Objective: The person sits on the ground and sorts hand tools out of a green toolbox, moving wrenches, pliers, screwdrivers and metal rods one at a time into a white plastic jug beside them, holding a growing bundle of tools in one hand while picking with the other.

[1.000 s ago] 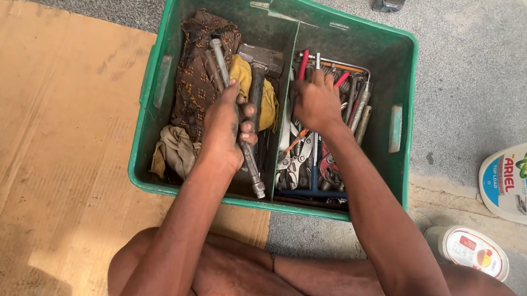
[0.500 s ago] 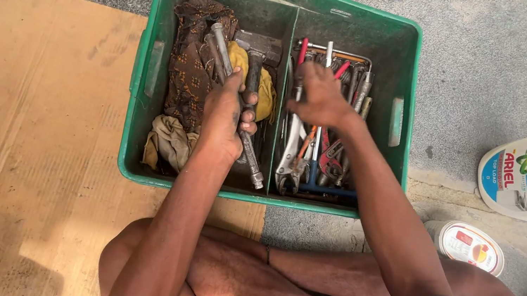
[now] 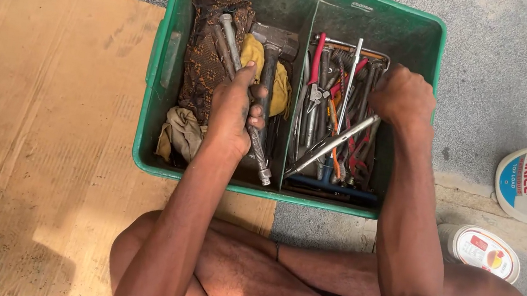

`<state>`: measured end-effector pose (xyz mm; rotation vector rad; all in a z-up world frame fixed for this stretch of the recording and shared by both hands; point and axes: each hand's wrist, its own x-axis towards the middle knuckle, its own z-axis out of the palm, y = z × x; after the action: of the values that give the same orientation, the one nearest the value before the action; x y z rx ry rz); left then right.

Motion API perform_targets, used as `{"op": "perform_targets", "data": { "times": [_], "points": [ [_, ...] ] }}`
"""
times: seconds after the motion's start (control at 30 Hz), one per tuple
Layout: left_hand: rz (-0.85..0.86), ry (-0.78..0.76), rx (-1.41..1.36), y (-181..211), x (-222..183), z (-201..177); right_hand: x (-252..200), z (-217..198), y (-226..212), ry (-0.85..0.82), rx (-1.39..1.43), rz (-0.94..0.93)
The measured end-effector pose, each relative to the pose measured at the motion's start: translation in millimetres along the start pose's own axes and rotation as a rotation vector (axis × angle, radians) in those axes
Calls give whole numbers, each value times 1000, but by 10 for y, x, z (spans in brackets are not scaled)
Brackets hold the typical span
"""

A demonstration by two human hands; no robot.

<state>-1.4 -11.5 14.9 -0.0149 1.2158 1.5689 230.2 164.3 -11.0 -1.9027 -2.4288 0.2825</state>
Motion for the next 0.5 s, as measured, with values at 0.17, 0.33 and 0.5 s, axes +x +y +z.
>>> {"op": "perform_targets", "data": {
  "times": [0.17,0.33,0.5],
  "points": [
    [0,-26,20,-7,-9,49,-223,-84,-421,51,39,-122],
    [15,-31,103,-65,-26,57,-272,81,-590,-396,6,-445],
    [24,-35,20,18,-37,37,-294,-14,-592,-606,-126,-315]
  ]
}}
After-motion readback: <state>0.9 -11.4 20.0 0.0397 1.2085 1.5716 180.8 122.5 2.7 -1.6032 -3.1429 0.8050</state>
